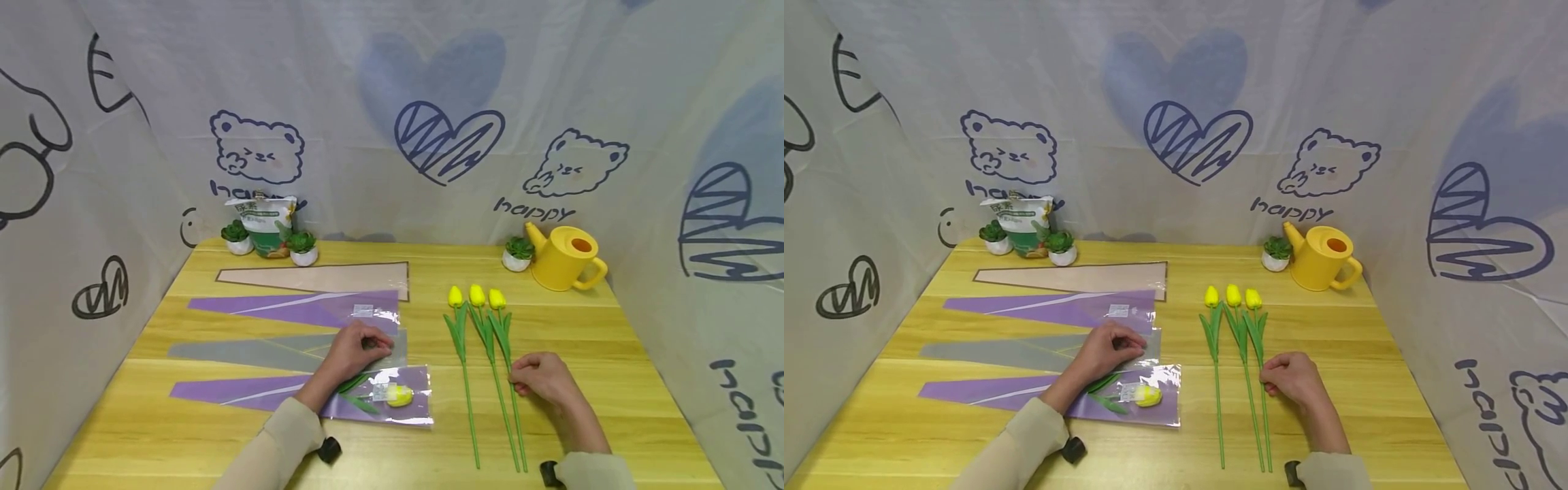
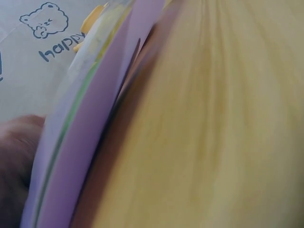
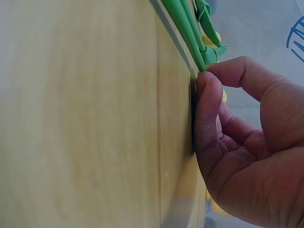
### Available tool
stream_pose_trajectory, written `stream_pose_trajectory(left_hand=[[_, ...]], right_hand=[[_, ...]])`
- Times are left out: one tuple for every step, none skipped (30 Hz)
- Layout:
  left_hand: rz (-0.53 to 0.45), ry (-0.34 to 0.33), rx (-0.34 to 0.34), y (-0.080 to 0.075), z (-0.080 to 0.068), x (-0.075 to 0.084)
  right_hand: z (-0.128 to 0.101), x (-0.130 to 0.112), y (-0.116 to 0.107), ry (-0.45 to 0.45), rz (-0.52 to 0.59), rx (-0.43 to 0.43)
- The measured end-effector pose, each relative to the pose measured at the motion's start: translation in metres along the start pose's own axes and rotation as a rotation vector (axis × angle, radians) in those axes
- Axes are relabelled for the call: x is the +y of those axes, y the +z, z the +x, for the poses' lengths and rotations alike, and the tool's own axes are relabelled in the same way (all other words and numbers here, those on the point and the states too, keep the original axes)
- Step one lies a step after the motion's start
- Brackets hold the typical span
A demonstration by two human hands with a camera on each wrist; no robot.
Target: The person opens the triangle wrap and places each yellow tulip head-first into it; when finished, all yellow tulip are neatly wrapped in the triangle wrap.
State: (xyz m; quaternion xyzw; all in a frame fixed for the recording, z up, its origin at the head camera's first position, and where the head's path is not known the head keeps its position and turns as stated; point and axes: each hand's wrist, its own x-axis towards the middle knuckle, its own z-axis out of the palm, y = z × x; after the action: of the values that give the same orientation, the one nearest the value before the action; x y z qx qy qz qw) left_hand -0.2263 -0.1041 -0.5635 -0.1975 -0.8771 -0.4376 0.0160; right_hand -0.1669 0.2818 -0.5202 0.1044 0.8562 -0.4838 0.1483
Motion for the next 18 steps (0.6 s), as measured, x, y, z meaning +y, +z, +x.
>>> stream_pose_trajectory(left_hand=[[0.008, 0.009, -0.003, 0.0000, 0.0001, -0.0002], [0.019, 0.023, -0.004, 0.0000, 0.0003, -0.0006], [0.032, 0.043, -0.003, 0.0000, 0.0005, -0.0006], [0.049, 0.055, -0.002, -0.0002, 0.0004, -0.0005], [0.066, 0.067, -0.002, -0.0004, 0.0003, -0.0004], [0.077, 0.072, -0.002, -0.0006, -0.0001, 0.0000], [0.088, 0.073, -0.006, -0.0007, -0.0005, 0.0004], [0.092, 0.069, -0.013, -0.0008, -0.0010, 0.0010], [0.094, 0.061, -0.021, -0.0010, -0.0015, 0.0015], [0.096, 0.050, -0.030, -0.0011, -0.0022, 0.0020], [0.097, 0.041, -0.038, -0.0010, -0.0027, 0.0022], [0.101, 0.031, -0.044, -0.0010, -0.0032, 0.0026], [0.105, 0.028, -0.049, -0.0010, -0.0033, 0.0029], [0.108, 0.022, -0.051, -0.0009, -0.0035, 0.0031], [0.106, 0.018, -0.050, -0.0009, -0.0037, 0.0033], [0.101, 0.011, -0.049, -0.0009, -0.0039, 0.0035], [0.093, 0.003, -0.048, -0.0008, -0.0040, 0.0036], [0.083, -0.004, -0.048, -0.0009, -0.0043, 0.0037]], right_hand=[[0.0000, 0.0002, -0.0001, 0.001, 0.001, 0.000], [0.0001, 0.0005, -0.0002, 0.002, 0.002, 0.000], [0.0002, 0.0007, -0.0004, 0.003, 0.002, 0.001], [0.0003, 0.0009, -0.0004, 0.003, 0.002, 0.001], [0.0004, 0.0011, -0.0005, 0.003, 0.004, 0.000], [0.0005, 0.0013, -0.0006, 0.004, 0.005, -0.001], [0.0006, 0.0015, -0.0006, 0.004, 0.007, -0.001], [0.0006, 0.0016, -0.0007, 0.004, 0.008, -0.002], [0.0006, 0.0017, -0.0007, 0.005, 0.010, -0.003], [0.0006, 0.0018, -0.0008, 0.005, 0.012, -0.004], [0.0006, 0.0018, -0.0007, 0.006, 0.014, -0.005], [0.0006, 0.0018, -0.0007, 0.007, 0.015, -0.005], [0.0007, 0.0019, -0.0006, 0.007, 0.016, -0.005], [0.0007, 0.0019, -0.0006, 0.007, 0.016, -0.005], [0.0008, 0.0019, -0.0005, 0.008, 0.017, -0.005], [0.0009, 0.0021, -0.0004, 0.007, 0.016, -0.006], [0.0010, 0.0022, -0.0003, 0.006, 0.016, -0.006], [0.0011, 0.0024, -0.0004, 0.006, 0.016, -0.007]])
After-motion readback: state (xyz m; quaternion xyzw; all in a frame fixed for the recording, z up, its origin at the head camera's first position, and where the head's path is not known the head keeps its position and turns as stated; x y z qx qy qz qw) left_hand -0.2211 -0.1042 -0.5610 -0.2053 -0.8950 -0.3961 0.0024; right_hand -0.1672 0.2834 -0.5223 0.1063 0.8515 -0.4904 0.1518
